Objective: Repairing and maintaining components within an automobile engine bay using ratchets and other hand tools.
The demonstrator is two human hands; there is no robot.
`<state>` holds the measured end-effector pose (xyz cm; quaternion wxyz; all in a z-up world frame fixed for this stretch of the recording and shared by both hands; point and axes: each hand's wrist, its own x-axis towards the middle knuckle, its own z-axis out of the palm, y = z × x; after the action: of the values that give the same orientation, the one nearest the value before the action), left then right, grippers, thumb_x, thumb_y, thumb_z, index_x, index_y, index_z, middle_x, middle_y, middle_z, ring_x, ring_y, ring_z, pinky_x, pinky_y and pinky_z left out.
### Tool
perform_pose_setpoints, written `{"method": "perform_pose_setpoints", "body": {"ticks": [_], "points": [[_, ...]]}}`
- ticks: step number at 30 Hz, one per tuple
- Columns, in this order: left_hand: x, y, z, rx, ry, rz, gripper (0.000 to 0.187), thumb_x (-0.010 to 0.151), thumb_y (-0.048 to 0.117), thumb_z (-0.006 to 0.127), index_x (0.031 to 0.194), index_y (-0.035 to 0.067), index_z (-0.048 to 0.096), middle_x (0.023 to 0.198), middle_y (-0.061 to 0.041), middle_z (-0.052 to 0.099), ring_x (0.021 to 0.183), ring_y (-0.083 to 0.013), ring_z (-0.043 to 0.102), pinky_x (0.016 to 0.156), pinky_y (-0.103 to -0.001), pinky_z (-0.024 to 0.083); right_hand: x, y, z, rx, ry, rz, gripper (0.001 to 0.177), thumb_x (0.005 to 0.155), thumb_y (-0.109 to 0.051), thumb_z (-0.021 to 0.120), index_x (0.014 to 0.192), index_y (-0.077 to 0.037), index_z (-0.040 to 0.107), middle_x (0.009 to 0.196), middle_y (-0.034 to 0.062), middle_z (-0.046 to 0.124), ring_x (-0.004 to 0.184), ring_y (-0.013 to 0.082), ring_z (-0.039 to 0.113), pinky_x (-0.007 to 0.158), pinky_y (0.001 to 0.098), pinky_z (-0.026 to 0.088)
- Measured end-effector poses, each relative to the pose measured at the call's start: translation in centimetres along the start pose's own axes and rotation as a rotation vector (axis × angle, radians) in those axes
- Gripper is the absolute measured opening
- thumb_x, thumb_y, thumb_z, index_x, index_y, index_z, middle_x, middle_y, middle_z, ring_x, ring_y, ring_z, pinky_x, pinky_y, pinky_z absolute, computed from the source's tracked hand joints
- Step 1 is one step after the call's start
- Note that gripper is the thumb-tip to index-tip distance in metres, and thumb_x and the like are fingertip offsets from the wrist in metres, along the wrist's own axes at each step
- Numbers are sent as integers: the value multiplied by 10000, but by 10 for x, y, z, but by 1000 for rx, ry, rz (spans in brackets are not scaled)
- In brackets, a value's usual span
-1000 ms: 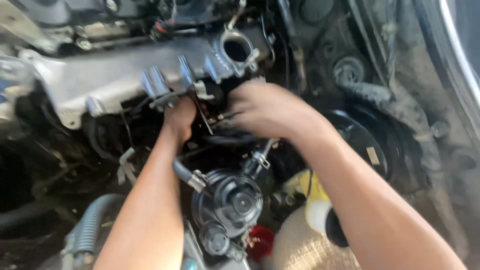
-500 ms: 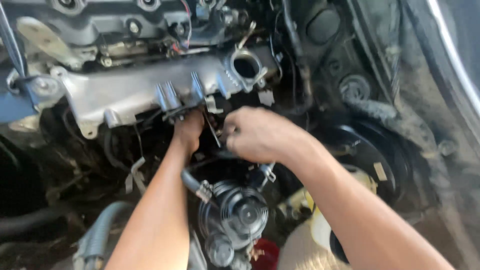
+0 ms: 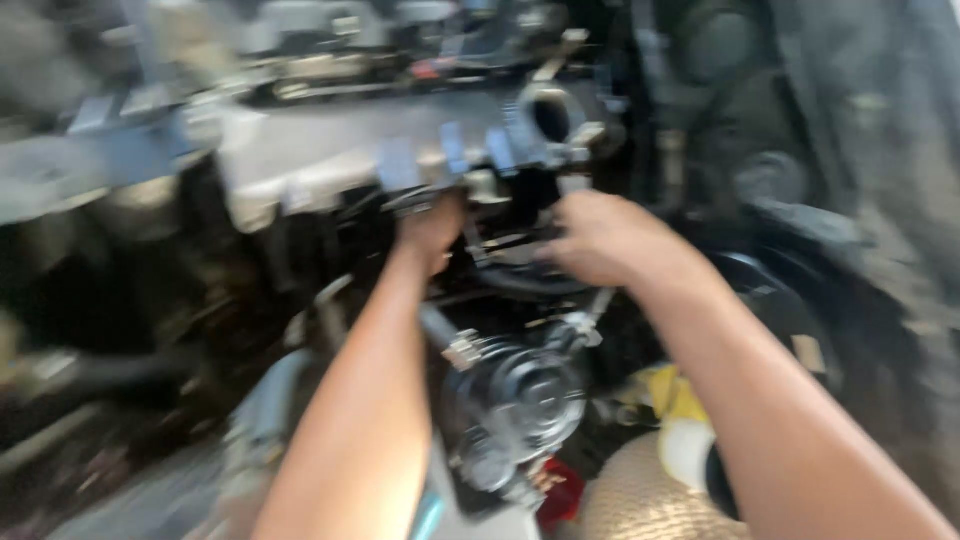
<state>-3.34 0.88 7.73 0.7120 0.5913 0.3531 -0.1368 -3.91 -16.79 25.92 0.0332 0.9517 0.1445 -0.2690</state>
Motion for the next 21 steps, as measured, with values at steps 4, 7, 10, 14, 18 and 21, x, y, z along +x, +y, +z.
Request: {"method": "perform_pose_setpoints", "body": {"ticks": [4, 7, 10, 14, 18, 21], "points": [[85, -56, 11, 25, 112, 221, 600, 927, 381, 606, 1412, 33, 551, 1392, -177, 633, 1269, -307, 611, 1017, -409, 496, 1, -6, 11, -95, 13, -74, 371, 862, -372, 708, 1073, -74, 772, 1076, 209, 750, 1035, 390, 714, 871, 500, 570], [78, -43, -10, 485, 186, 795, 505, 982, 465, 534, 1312, 117, 691, 1410, -145, 671, 1311, -308, 609, 1077, -398, 474, -1, -28, 5, -285, -37, -138, 425, 900, -491, 665, 1095, -134, 786, 1085, 187, 761, 1046, 377, 717, 895, 490, 573], [21, -39, -32, 558, 259, 386, 479, 884, 455, 585, 1242, 172, 730, 1297, -154, 687, 1204, -351, 621, 992, -447, 508, -7, -33, 11, -390, -87, -186, 451, 913, -563, 649, 1139, -196, 783, 1090, 162, 767, 1045, 364, 723, 898, 479, 583], [-39, 5, -58, 687, 145, 278, 435, 807, 360, 676, 1083, 31, 748, 1203, -224, 687, 1136, -377, 666, 954, -430, 553, -9, -37, 6, -417, 45, -209, 409, 889, -502, 690, 1131, -189, 795, 1104, 139, 769, 1070, 351, 717, 893, 482, 587], [-202, 53, -91, 756, 31, 328, 300, 833, 208, 608, 974, -1, 771, 1100, -286, 710, 1059, -435, 681, 921, -478, 558, -2, -26, 13, -425, 50, -197, 389, 899, -476, 690, 1124, -179, 803, 1113, 132, 777, 1086, 332, 722, 909, 470, 588], [-341, 61, -142, 833, 60, 822, 242, 941, 211, 573, 968, -9, 672, 945, -219, 720, 948, -417, 697, 852, -506, 545, -11, -30, 8, -448, 41, -214, 400, 917, -490, 677, 1132, -177, 802, 1120, 130, 789, 1090, 318, 736, 926, 451, 592]]}}
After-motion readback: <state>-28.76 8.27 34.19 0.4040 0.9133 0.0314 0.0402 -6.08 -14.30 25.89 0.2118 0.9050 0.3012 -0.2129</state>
